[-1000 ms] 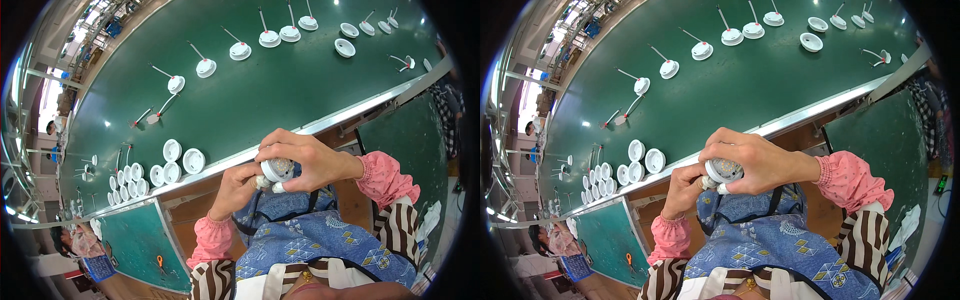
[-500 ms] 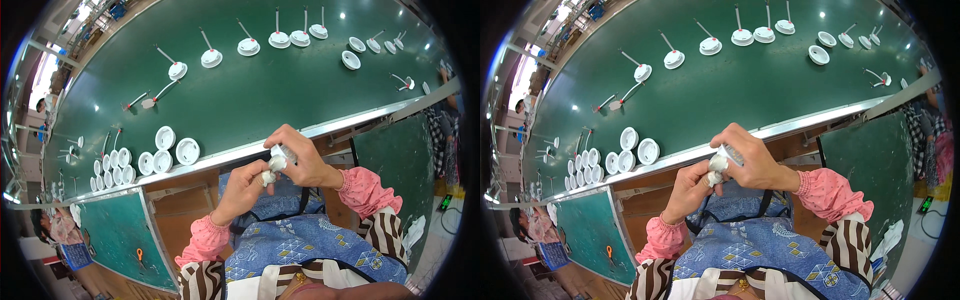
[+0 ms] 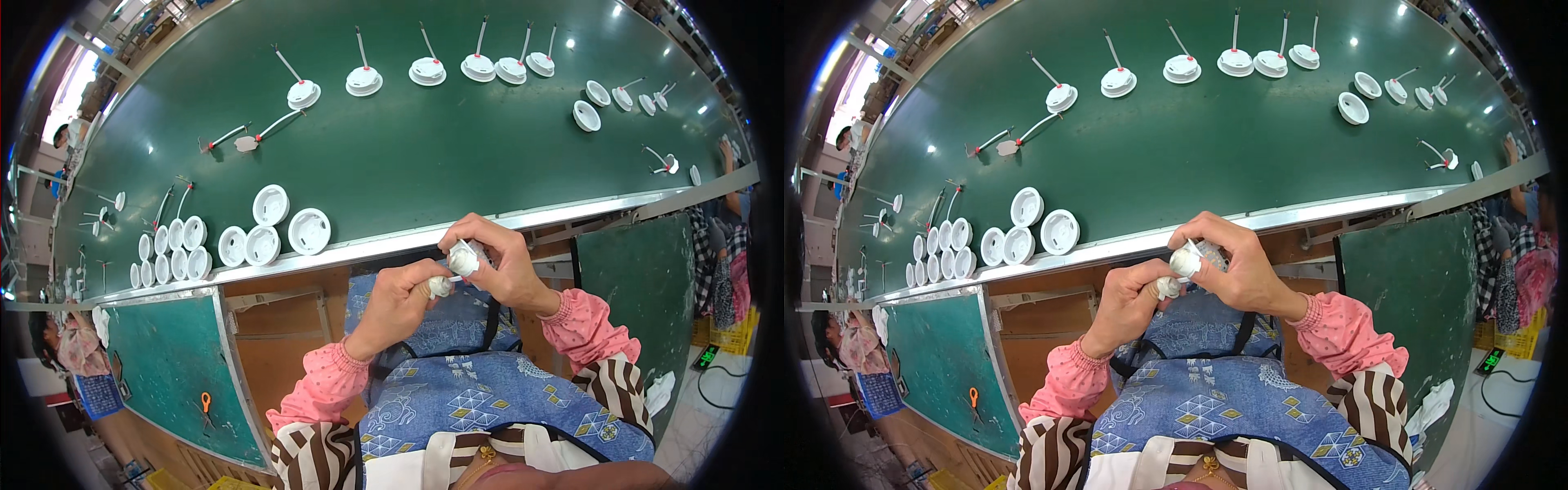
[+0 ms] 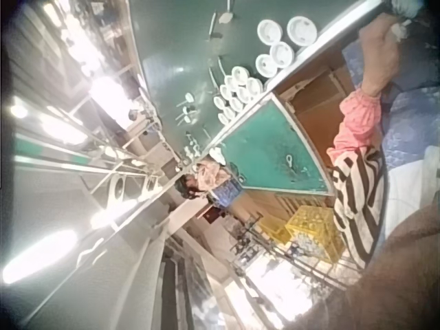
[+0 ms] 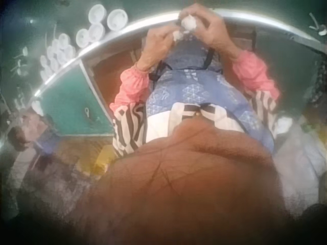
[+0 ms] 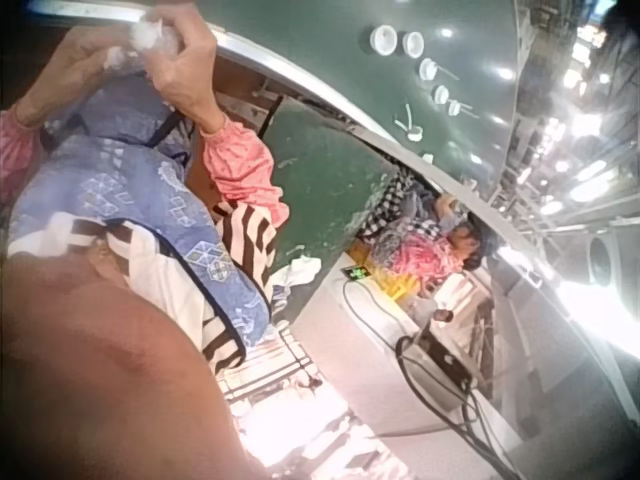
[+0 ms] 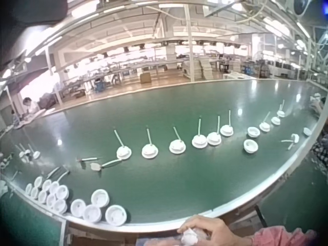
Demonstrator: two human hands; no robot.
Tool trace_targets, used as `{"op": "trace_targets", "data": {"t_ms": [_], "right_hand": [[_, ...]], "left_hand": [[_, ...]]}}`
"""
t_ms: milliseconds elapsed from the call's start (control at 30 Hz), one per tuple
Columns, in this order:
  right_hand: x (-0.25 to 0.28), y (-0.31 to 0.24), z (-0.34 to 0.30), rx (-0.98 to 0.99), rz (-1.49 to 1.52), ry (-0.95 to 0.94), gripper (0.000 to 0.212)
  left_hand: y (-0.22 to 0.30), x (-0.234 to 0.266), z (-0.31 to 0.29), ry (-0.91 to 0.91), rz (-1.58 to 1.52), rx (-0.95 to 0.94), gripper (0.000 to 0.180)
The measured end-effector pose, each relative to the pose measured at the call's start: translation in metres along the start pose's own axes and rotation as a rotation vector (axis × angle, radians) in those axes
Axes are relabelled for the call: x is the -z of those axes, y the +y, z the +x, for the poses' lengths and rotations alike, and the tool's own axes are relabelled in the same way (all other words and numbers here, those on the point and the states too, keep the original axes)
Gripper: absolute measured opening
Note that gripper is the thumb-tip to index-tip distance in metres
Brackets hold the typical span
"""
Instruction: The person picks up a wire and a circuit board, threads the wire through a white plastic base, and presses the board into the base before placing the unit on the conveyor belt.
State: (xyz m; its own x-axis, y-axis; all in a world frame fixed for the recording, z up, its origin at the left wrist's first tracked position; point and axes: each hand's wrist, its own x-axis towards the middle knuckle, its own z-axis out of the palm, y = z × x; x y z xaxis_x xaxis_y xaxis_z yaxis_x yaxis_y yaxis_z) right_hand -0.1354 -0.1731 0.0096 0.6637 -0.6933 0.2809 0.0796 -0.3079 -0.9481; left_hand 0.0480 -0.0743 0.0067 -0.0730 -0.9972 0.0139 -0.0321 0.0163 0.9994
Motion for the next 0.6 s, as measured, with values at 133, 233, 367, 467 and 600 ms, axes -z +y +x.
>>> {"op": "trace_targets", "data": {"t_ms": [133, 233, 367, 467, 600], "right_hand": [[0.002, -0.001, 0.006, -0.142, 0.090, 0.001, 0.026], [-0.003, 0.002, 0.009, -0.233, 0.196, -0.020, 0.025], [0.009, 0.013, 0.004, -0.191, 0.023, -0.033, 0.033], [0.024, 0.004, 0.001, -0.171, -0.059, -0.144, 0.049], [0.022, -0.021, 0.009, -0.167, -0.082, -0.195, 0.072]], "left_hand": [[0.013, 0.000, -0.002, -0.009, -0.023, 0.075, 0.018], [0.017, -0.006, -0.007, 0.052, 0.004, 0.154, 0.017], [-0.004, -0.020, -0.001, 0.077, 0.043, 0.001, 0.020], [-0.016, -0.031, 0.001, 0.057, -0.089, 0.083, 0.015], [-0.017, -0.029, -0.004, 0.138, -0.063, 0.066, 0.015]]}}
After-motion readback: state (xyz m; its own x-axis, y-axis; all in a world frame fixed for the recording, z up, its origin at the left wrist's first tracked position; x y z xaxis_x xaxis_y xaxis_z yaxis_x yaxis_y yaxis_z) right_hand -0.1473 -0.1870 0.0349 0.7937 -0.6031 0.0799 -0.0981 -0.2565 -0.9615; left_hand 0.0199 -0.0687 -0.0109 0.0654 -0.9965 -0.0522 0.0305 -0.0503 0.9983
